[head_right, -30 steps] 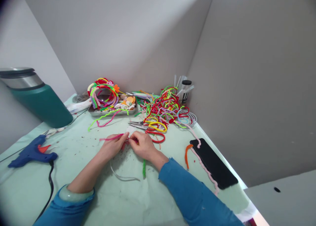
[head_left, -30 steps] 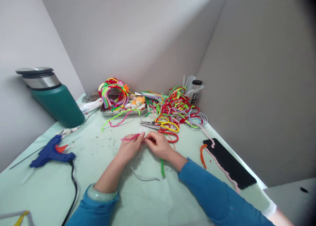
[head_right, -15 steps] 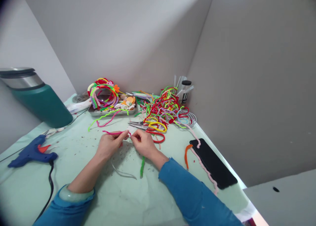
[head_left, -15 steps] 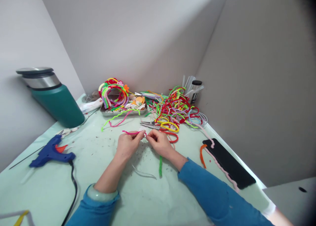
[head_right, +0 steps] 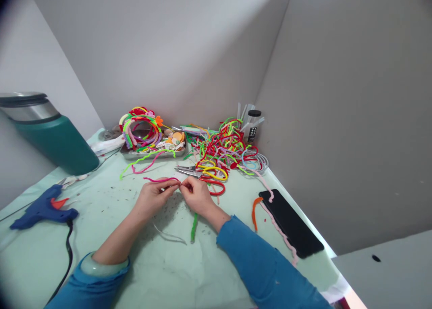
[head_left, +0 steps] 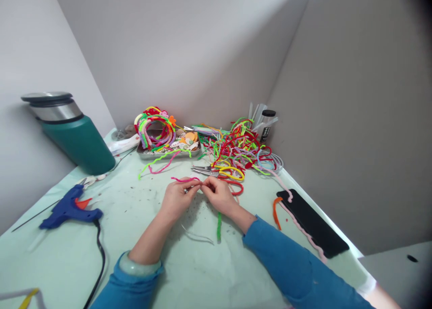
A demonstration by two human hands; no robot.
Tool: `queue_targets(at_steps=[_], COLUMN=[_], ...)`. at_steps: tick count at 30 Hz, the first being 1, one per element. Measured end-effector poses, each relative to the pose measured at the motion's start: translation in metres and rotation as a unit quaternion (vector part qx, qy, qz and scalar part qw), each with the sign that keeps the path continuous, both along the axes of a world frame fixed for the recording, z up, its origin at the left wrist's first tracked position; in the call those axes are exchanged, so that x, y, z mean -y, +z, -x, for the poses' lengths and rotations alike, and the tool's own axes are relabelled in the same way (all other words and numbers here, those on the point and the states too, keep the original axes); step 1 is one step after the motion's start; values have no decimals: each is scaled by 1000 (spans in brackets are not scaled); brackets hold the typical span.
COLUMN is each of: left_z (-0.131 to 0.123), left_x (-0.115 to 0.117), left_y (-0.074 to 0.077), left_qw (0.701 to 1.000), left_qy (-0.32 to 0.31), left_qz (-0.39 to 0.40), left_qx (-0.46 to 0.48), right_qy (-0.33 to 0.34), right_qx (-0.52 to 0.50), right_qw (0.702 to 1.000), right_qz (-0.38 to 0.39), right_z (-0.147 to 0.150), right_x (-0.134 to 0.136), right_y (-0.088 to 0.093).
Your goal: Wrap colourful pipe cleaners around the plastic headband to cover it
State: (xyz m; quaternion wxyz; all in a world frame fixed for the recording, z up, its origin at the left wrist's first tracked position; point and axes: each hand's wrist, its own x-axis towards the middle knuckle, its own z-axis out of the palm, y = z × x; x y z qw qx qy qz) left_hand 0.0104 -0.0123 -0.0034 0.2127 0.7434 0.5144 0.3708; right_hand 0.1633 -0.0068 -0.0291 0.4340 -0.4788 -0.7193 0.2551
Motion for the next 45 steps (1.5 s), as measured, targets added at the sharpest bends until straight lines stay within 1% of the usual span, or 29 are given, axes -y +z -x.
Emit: queue_targets(at_steps=[2,7,15,25,29,35,40,45], left_z=[0,0,0,-1,-2,-5,-5,-4], left_x=[0,0,-3,-1,1,5,4,4], left_y=[0,-3,-6,-5,0,8,7,5], left_qw=[1000,999,998,997,996,990,985,983], left_qy=[4,-13,-16,-13,-4,27,10,3], left_qz=[2,-5,-22,31,62,137,171,184], left_qx=[-14,-45,-62,-64,-58,-33,12,20], right_qy=[0,0,1,3,3,2,7,6], right_qx=[1,6,14,17,13,16,19,18], right_qw=[1000,1000,1000,999,999,999,999,999], right_qz=[2,-3,-16,-28,-29,-29,-33,-34], right_z=[0,1,2,1,1,1,1,1], right_x=[0,-1,1,3,3,4,5,5], right_y=[0,-2,-3,-2,-2,-1,1,1])
